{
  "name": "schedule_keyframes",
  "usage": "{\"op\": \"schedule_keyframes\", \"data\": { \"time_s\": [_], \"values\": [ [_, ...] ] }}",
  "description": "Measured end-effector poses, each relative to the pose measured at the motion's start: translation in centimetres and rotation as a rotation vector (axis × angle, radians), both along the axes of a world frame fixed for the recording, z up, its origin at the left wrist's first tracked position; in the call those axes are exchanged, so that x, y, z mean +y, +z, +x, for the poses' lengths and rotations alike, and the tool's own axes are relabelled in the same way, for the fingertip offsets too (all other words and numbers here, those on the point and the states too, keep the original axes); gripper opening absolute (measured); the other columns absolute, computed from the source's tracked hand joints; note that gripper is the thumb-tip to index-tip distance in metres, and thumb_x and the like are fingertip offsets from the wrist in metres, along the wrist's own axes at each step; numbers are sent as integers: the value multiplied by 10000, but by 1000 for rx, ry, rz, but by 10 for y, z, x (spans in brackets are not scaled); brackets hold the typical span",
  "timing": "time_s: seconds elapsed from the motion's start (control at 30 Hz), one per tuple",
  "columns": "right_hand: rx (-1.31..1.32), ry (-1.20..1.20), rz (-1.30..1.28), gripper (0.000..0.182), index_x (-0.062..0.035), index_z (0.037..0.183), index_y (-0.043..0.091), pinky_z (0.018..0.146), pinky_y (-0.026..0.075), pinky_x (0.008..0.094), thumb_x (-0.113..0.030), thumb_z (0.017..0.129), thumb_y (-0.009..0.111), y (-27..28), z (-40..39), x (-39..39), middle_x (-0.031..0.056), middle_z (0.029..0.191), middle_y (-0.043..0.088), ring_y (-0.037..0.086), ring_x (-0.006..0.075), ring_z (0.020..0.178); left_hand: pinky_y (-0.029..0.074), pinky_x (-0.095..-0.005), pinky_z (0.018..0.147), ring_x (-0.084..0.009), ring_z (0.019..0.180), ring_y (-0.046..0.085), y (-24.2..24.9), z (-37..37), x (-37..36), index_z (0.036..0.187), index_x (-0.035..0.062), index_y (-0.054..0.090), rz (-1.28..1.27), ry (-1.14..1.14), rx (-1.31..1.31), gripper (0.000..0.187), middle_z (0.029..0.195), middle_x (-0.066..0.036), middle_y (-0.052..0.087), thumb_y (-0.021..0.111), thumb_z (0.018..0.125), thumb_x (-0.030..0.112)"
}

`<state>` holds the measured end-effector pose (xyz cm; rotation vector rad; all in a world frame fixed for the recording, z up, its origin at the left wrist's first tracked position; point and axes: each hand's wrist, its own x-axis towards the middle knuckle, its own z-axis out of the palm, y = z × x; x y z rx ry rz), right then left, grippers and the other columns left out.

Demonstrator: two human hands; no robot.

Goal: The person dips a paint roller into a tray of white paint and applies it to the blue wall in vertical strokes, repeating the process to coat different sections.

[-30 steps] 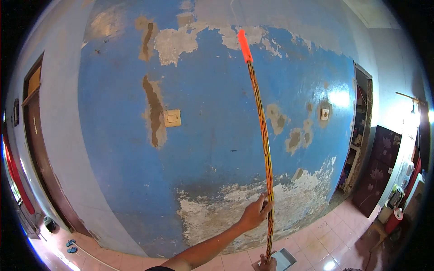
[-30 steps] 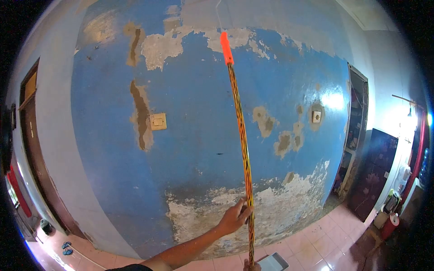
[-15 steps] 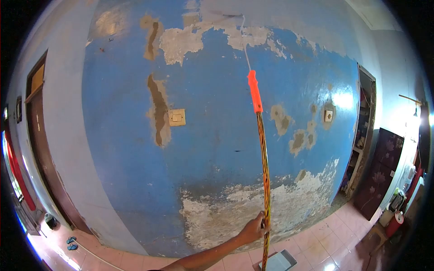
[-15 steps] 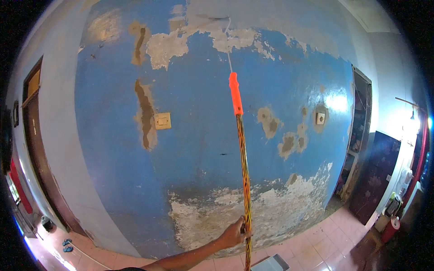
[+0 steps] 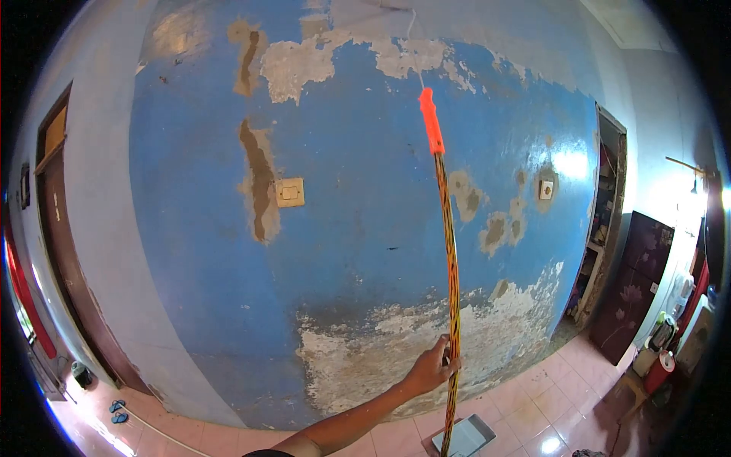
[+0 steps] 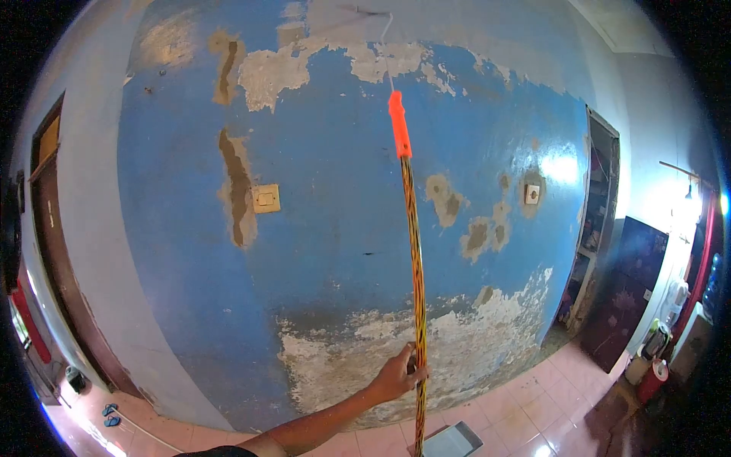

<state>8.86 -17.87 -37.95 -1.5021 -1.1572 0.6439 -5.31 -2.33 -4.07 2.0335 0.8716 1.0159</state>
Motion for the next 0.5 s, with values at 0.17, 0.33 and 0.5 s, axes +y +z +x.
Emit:
{"op": "schedule_keyframes", "data": {
  "time_s": [0.17,0.33,0.5],
  "values": [
    [-8,-41,-32,495,47,746,575,444,379,406,-428,873,630,87,-9,39,143,542,500,458,218,486,496,-324,672,-203,754,648,22,6,2,1323,-8,325,52,-17,-118,605,852,-140,648,565,929,384],
    [116,-9,5,492,52,816,582,480,391,400,-434,870,629,202,-26,34,178,620,520,450,223,551,499,-307,699,-181,792,640,59,9,-10,1315,-19,326,15,-42,-163,542,877,-122,644,572,944,290],
    [-196,-96,306,424,57,878,590,584,406,453,-366,901,608,134,-27,52,206,698,554,554,300,667,506,-317,699,-178,779,635,61,2,-5,1312,-21,339,72,-84,-316,526,872,-117,638,567,949,284]
  ]
}}
